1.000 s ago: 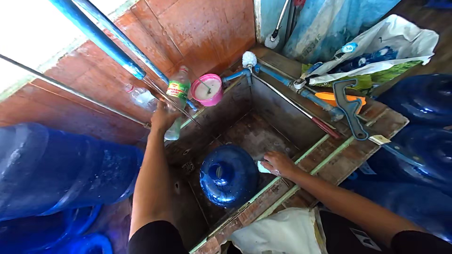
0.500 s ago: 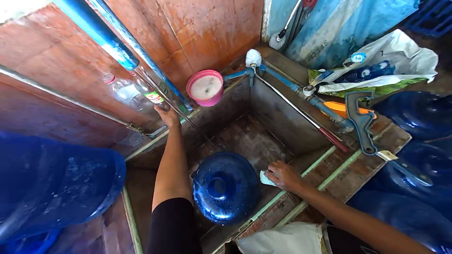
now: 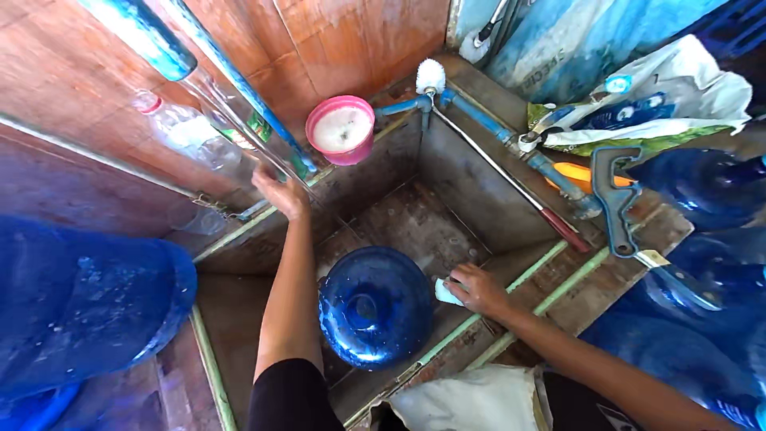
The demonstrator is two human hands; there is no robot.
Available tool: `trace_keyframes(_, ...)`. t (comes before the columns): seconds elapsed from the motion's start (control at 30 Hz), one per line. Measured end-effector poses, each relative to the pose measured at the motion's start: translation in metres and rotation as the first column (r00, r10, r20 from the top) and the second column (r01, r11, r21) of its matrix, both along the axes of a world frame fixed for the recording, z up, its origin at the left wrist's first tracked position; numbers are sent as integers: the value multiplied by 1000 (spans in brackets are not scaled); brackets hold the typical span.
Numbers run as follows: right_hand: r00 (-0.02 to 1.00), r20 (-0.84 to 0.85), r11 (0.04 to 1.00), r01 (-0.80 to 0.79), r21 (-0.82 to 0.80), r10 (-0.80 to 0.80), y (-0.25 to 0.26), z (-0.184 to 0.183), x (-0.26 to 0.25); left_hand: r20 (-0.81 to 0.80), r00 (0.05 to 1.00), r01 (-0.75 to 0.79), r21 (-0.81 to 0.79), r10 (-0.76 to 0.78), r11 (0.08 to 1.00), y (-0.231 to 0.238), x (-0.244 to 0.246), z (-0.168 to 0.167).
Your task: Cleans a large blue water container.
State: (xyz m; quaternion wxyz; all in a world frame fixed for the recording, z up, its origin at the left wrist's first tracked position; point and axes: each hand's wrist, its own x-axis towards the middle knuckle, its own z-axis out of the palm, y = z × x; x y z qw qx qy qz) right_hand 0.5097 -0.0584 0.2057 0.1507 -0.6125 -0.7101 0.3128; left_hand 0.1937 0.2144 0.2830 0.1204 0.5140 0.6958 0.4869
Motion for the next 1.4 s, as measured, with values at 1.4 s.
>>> trace_keyframes(1.4, 665, -486, 818, 388, -425, -568, 46, 9, -13, 757, 649, 426, -440, 71, 791, -92, 19, -11)
